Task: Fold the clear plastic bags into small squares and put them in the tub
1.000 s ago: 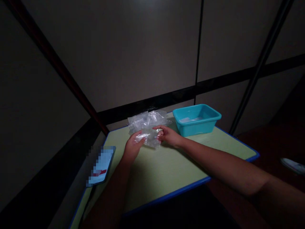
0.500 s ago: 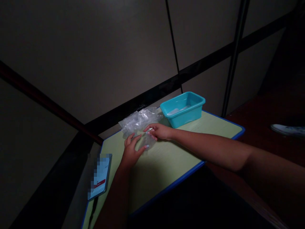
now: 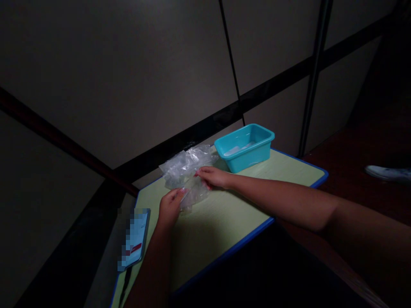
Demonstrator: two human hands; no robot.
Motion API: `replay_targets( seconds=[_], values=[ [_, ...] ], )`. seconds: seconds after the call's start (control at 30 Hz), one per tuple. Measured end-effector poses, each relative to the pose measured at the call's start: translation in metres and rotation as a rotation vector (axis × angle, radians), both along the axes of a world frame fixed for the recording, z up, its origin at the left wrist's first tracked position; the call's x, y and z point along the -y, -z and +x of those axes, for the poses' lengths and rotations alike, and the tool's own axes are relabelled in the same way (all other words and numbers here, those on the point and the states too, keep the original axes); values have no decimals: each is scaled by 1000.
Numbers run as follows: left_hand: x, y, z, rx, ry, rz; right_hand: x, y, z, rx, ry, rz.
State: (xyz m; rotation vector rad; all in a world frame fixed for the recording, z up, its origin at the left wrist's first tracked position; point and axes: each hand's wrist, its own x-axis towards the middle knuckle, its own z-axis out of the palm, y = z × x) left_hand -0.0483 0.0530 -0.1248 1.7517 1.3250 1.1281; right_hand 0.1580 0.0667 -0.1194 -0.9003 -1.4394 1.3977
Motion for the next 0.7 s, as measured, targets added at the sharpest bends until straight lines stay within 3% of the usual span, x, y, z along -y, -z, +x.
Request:
replay_targets(
  seconds=[0.23, 0.47, 0.7],
  values=[
    [2, -4, 2, 292, -128, -79, -3, 7, 2, 62, -76, 76],
    [2, -6, 3, 364, -136, -107, -8, 12, 0, -28, -114, 124],
    [4, -10, 6, 443, -196, -177, -10, 11, 0, 56, -5, 140]
  ],
)
